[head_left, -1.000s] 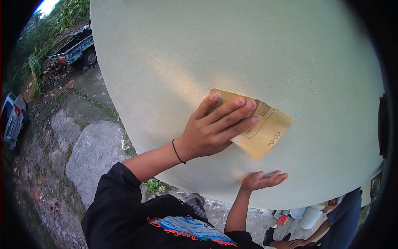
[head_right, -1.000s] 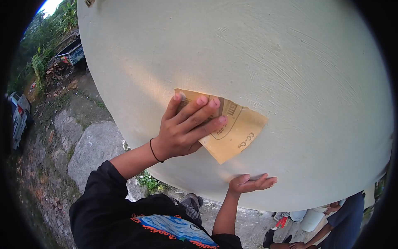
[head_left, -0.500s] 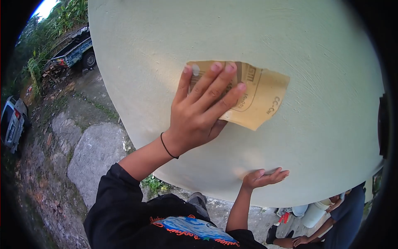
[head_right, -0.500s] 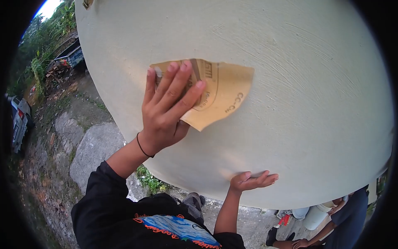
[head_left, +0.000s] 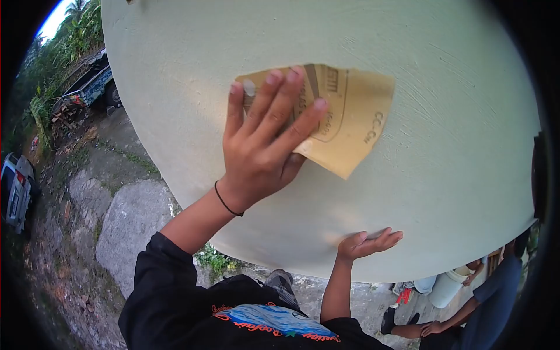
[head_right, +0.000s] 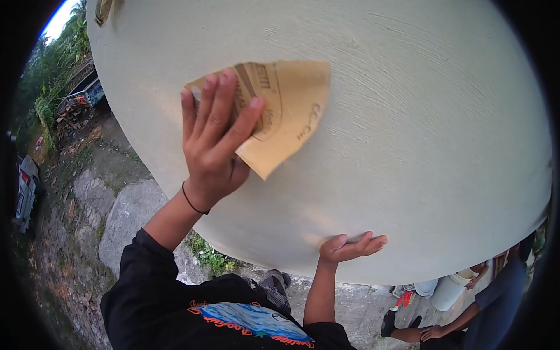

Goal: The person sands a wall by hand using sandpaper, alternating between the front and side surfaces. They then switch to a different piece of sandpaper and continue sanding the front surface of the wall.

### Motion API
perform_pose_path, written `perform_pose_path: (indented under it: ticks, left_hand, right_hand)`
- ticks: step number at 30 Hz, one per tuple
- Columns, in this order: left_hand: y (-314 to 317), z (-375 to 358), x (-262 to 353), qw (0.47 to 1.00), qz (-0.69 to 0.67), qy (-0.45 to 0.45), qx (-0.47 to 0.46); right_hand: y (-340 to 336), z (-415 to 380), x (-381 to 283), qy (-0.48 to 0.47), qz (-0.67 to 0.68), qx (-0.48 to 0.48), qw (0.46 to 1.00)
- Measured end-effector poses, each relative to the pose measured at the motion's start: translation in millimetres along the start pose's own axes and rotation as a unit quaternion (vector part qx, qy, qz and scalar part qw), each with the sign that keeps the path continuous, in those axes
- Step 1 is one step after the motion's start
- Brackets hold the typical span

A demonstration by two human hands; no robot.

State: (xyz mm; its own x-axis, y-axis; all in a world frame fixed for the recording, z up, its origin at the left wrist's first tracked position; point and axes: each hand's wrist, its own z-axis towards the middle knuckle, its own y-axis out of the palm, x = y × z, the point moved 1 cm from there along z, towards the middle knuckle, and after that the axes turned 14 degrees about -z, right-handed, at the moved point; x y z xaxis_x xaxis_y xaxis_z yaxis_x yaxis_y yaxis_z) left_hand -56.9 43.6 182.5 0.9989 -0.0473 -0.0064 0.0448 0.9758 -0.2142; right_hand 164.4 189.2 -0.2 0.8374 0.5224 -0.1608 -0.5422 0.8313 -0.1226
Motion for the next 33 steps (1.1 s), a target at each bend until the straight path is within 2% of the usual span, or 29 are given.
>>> perform_pose_path:
  ticks: [2, 3, 4, 5, 7, 9, 11, 13, 14, 17, 20, 22, 23, 24, 27, 28, 30, 31, 33]
  left_hand:
    - [-21, 41, -39, 0.988, 0.024, -0.012, 0.154]
    - [-33, 49, -59, 0.986, 0.018, -0.046, 0.159]
    - [-47, 54, -70, 0.982, -0.055, -0.144, 0.108]
    - [-39, 53, -66, 0.983, -0.054, -0.142, 0.105]
    - [-11, 46, -39, 0.978, -0.010, 0.003, 0.207]
    - [2, 1, 10, 0.997, -0.031, -0.059, 0.036]
    - [17, -61, 27, 0.995, -0.034, -0.088, -0.039]
    - [18, -99, 9, 0.992, 0.002, -0.130, -0.004]
    - [14, -91, 0, 0.995, 0.019, -0.097, 0.011]
    - [-10, -33, -25, 0.992, 0.029, -0.098, 0.068]
    - [-37, 26, -55, 0.983, -0.018, -0.086, 0.164]
    - [-40, 19, -68, 0.979, -0.045, -0.085, 0.180]
    - [-37, 12, -73, 0.975, -0.073, -0.083, 0.195]
    - [-29, -7, -62, 0.974, -0.046, -0.094, 0.203]
    - [7, -124, -21, 0.974, -0.027, -0.200, 0.101]
    - [22, -172, -1, 0.961, -0.040, -0.261, 0.081]
    - [32, -241, 29, 0.942, -0.071, -0.329, -0.008]
    - [27, -237, 22, 0.939, -0.071, -0.336, -0.008]
    - [10, -199, -14, 0.953, -0.048, -0.293, 0.066]
  right_hand:
    - [0, 0, 0, -0.009, -0.003, -0.001, 1.000]
    - [0, 0, 0, -0.008, -0.003, -0.002, 1.000]
    - [0, 0, 0, -0.008, 0.000, -0.003, 1.000]
    - [0, 0, 0, -0.006, 0.002, -0.002, 1.000]
    - [-1, 0, 0, -0.005, 0.001, -0.001, 1.000]
    - [0, 1, -1, -0.011, 0.004, 0.005, 1.000]
    - [-1, 0, -1, -0.001, 0.002, 0.001, 1.000]
    - [0, -1, 1, -0.001, 0.001, 0.003, 1.000]
    - [0, -2, 0, -0.001, -0.004, 0.002, 1.000]
    - [1, -1, 0, -0.013, -0.006, 0.007, 1.000]
    - [-1, -1, -4, -0.011, -0.007, 0.007, 1.000]
    - [-1, -1, -6, -0.011, -0.004, 0.007, 1.000]
    - [0, -1, -5, -0.011, -0.003, 0.007, 1.000]
    - [0, 0, -4, -0.012, -0.001, 0.007, 1.000]
    - [-1, -1, -5, -0.013, -0.002, 0.008, 1.000]
    - [0, -2, -3, -0.013, -0.006, 0.005, 1.000]
    - [0, -2, -2, -0.016, 0.002, 0.002, 1.000]
    - [2, -1, -1, -0.021, 0.002, -0.003, 1.000]
    - [4, -2, 1, -0.015, 0.026, 0.010, 0.999]
